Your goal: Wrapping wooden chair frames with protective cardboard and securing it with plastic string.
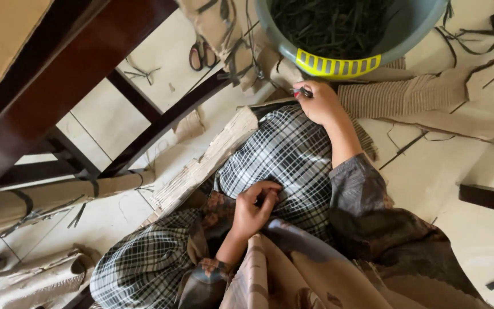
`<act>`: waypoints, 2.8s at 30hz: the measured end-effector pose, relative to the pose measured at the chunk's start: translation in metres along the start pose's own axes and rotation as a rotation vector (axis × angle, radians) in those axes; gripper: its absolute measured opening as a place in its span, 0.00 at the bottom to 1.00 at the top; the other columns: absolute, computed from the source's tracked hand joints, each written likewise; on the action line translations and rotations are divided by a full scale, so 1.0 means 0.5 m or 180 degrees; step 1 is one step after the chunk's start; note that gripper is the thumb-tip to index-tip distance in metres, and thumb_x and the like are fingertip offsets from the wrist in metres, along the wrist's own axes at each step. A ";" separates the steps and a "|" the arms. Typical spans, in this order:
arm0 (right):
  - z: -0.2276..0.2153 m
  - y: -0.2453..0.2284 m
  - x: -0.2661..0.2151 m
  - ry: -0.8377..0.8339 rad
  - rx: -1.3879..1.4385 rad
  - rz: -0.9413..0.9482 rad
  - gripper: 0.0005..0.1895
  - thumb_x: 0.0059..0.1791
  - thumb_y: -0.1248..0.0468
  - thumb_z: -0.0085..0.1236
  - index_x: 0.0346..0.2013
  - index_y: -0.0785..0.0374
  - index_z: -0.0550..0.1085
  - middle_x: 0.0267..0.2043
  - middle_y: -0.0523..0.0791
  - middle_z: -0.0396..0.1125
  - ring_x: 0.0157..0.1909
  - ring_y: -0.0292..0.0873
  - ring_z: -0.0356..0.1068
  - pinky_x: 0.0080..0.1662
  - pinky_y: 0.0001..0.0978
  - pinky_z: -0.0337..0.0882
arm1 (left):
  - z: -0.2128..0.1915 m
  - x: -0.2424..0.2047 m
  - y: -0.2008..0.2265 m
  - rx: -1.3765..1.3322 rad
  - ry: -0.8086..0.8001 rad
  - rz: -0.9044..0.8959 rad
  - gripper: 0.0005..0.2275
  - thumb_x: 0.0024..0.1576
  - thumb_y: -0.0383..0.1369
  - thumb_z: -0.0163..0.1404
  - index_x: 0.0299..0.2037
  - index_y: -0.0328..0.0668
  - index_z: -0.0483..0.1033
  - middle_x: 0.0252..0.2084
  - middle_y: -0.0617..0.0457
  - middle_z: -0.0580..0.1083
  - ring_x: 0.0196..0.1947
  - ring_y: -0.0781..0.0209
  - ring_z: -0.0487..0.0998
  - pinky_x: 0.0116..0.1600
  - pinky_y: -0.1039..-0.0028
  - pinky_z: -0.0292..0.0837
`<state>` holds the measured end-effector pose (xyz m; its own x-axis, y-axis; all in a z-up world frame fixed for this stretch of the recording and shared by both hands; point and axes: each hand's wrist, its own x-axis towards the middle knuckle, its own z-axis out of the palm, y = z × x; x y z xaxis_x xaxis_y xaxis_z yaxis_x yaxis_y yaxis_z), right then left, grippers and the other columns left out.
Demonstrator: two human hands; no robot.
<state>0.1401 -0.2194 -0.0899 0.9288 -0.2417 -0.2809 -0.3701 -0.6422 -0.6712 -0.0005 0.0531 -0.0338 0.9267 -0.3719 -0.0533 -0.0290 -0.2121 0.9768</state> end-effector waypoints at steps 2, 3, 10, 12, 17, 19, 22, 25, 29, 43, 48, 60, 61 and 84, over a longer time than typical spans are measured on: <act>0.007 0.022 0.015 0.0013 0.0179 0.0008 0.15 0.52 0.57 0.55 0.52 0.48 0.80 0.50 0.53 0.74 0.58 0.60 0.70 0.60 0.53 0.68 | 0.015 0.012 -0.001 -0.0044 0.0094 -0.0016 0.08 0.55 0.24 0.55 0.41 0.42 0.85 0.21 0.52 0.78 0.21 0.61 0.78 0.32 0.74 0.76; 0.010 0.032 0.024 0.0023 0.0347 0.0014 0.15 0.52 0.59 0.54 0.51 0.52 0.80 0.50 0.54 0.74 0.59 0.59 0.70 0.60 0.52 0.67 | 0.022 0.020 -0.002 -0.0099 0.0192 -0.0033 0.07 0.55 0.24 0.55 0.40 0.42 0.85 0.18 0.53 0.76 0.19 0.65 0.75 0.29 0.76 0.73; -0.084 -0.088 -0.089 0.0354 0.1437 -0.0312 0.14 0.48 0.62 0.64 0.48 0.58 0.82 0.48 0.50 0.75 0.56 0.53 0.73 0.59 0.45 0.69 | 0.030 0.039 -0.014 -0.0264 0.0272 -0.0023 0.06 0.55 0.24 0.55 0.39 0.39 0.84 0.16 0.53 0.73 0.16 0.66 0.71 0.26 0.77 0.69; -0.084 -0.111 -0.103 0.0638 0.2487 -0.0330 0.14 0.42 0.63 0.74 0.41 0.61 0.82 0.39 0.47 0.77 0.46 0.35 0.74 0.54 0.31 0.74 | 0.030 0.038 -0.023 -0.0360 0.0288 0.0000 0.06 0.56 0.24 0.54 0.39 0.39 0.84 0.16 0.54 0.73 0.16 0.68 0.70 0.26 0.79 0.67; -0.119 -0.084 -0.104 0.0059 0.3911 -0.0600 0.13 0.43 0.80 0.65 0.42 0.75 0.76 0.21 0.42 0.58 0.18 0.27 0.53 0.22 0.19 0.60 | 0.024 0.041 -0.015 -0.0508 0.0310 -0.0084 0.06 0.57 0.23 0.54 0.40 0.37 0.84 0.18 0.51 0.76 0.16 0.67 0.72 0.25 0.80 0.69; -0.126 -0.058 -0.105 -0.0375 0.4362 -0.0742 0.15 0.44 0.82 0.60 0.45 0.78 0.73 0.22 0.43 0.54 0.17 0.28 0.50 0.21 0.21 0.61 | 0.021 0.039 -0.005 -0.0588 0.0329 -0.0089 0.06 0.57 0.23 0.54 0.40 0.36 0.84 0.18 0.50 0.77 0.16 0.67 0.73 0.25 0.79 0.70; -0.139 -0.040 -0.116 -0.1084 0.4900 -0.1064 0.14 0.45 0.75 0.54 0.45 0.70 0.71 0.21 0.40 0.56 0.15 0.27 0.51 0.19 0.20 0.59 | 0.015 0.033 -0.001 -0.0729 0.0378 -0.0059 0.06 0.59 0.23 0.53 0.42 0.34 0.82 0.21 0.48 0.79 0.19 0.66 0.77 0.28 0.79 0.74; -0.134 -0.025 -0.134 -0.1343 0.5088 -0.0978 0.15 0.44 0.72 0.52 0.46 0.68 0.70 0.22 0.38 0.54 0.17 0.25 0.49 0.20 0.18 0.57 | 0.015 0.029 0.015 -0.0886 0.0399 -0.0049 0.07 0.60 0.23 0.52 0.45 0.32 0.80 0.25 0.45 0.79 0.23 0.63 0.80 0.31 0.75 0.77; -0.135 -0.056 -0.170 -0.1565 0.5546 -0.0854 0.03 0.34 0.66 0.44 0.17 0.60 0.61 0.14 0.40 0.40 0.16 0.35 0.36 0.17 0.27 0.47 | 0.021 0.035 0.032 -0.0802 0.0916 0.0647 0.25 0.56 0.27 0.59 0.62 0.39 0.63 0.55 0.45 0.68 0.52 0.55 0.71 0.56 0.62 0.68; 0.030 -0.122 -0.217 -0.3601 0.6068 -0.0061 0.15 0.34 0.71 0.45 0.32 0.74 0.71 0.25 0.48 0.61 0.24 0.46 0.62 0.34 0.37 0.67 | -0.171 0.019 0.031 -0.2305 0.0703 0.0485 0.51 0.51 0.48 0.66 0.78 0.44 0.42 0.76 0.33 0.52 0.76 0.34 0.51 0.72 0.40 0.49; 0.051 -0.300 -0.219 -0.3296 0.5288 0.0309 0.12 0.31 0.69 0.47 0.28 0.67 0.71 0.15 0.41 0.53 0.14 0.42 0.54 0.21 0.36 0.56 | -0.184 -0.036 0.040 -0.2281 0.1288 -0.0853 0.05 0.51 0.25 0.64 0.34 0.30 0.83 0.27 0.34 0.80 0.31 0.51 0.85 0.39 0.66 0.82; 0.057 -0.305 -0.267 -0.2403 0.2190 -0.1100 0.35 0.44 0.45 0.63 0.57 0.65 0.78 0.51 0.52 0.77 0.48 0.41 0.71 0.48 0.35 0.72 | -0.270 -0.039 -0.062 -0.3017 0.2474 0.0583 0.07 0.64 0.22 0.47 0.50 0.36 0.71 0.45 0.45 0.78 0.39 0.56 0.85 0.52 0.60 0.86; 0.056 -0.304 -0.265 -0.2411 0.2170 -0.1100 0.35 0.44 0.45 0.63 0.57 0.65 0.78 0.51 0.52 0.77 0.48 0.41 0.71 0.48 0.35 0.72 | -0.270 -0.037 -0.066 -0.3033 0.2487 0.0586 0.07 0.64 0.22 0.47 0.50 0.36 0.71 0.45 0.45 0.78 0.39 0.56 0.85 0.52 0.60 0.86; 0.313 -0.373 -0.010 0.0962 -0.0078 -0.3990 0.18 0.51 0.75 0.56 0.50 0.51 0.80 0.46 0.42 0.70 0.53 0.49 0.73 0.54 0.41 0.68 | -0.229 0.131 -0.194 -0.4229 0.3108 0.0312 0.01 0.67 0.25 0.48 0.42 0.39 0.69 0.41 0.54 0.79 0.53 0.49 0.81 0.62 0.60 0.75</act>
<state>0.2018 0.0155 -0.0706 0.6085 0.3807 0.6963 0.7504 -0.5616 -0.3487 0.1059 0.1526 -0.1084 0.8263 0.4456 -0.3445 -0.2535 0.8405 0.4789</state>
